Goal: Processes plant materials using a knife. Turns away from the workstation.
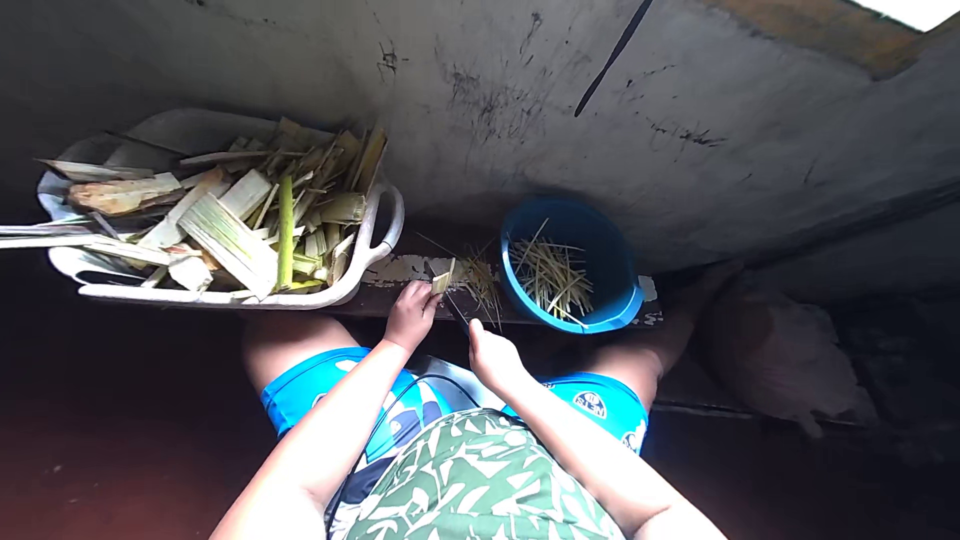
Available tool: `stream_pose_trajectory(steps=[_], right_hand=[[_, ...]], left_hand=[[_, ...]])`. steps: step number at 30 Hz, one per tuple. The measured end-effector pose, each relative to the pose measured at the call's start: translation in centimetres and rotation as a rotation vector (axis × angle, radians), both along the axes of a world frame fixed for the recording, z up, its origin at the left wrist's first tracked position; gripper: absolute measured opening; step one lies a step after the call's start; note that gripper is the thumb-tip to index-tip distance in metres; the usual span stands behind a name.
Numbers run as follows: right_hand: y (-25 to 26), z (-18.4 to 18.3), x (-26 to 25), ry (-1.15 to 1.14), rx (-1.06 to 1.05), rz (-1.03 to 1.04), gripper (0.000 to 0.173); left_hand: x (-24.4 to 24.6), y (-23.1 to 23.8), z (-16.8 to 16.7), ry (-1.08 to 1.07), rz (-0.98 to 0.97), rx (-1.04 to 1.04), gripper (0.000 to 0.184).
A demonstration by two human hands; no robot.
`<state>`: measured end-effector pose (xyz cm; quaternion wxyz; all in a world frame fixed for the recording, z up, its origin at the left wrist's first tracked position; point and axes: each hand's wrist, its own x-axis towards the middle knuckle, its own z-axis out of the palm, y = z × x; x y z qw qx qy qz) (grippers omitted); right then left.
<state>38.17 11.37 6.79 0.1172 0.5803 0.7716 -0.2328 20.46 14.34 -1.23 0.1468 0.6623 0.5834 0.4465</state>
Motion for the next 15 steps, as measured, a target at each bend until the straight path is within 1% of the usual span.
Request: stream_pose_trajectory(steps=[2,5,6,7,9,11,13,15], right_hand=[[0.0,-1.3,0.2,-0.004,-0.046,0.006,0.034],[-0.1,-1.6,0.1,-0.012,-0.074,0.017,0.036],[-0.1,-1.5,0.1,-0.015,-0.077,0.02,0.035],[-0.1,-1.5,0.1,-0.013,-0.073,0.022,0.035],[0.1,-1.7,0.2,0.001,-0.054,0.028,0.035],[0.5,-2.3,0.6,0.021,-0.039,0.025,0.036],[0.8,-3.1,1.1,0.063,-0.003,0.014,0.033],[0.9,-3.7,1.6,0.129,0.031,0.015,0.031]], left_hand=[[0.0,-0.1,-0.1,0.027,0.021,0.039,0.022],[0.4,-0.2,0.4,0.011,0.02,0.037,0.043],[0.5,-0.1,0.4,0.002,0.007,0.024,0.046],[0.7,-0.1,0.4,-0.005,-0.007,0.017,0.044],[0.9,0.1,0.2,-0.013,-0.031,-0.009,0.033],[0.7,0.2,0.3,-0.019,-0.034,-0.048,0.027],[0.3,0.2,0.2,-0.032,-0.02,-0.099,0.028],[-0.2,0.1,-0.1,-0.051,0.001,-0.096,0.031]])
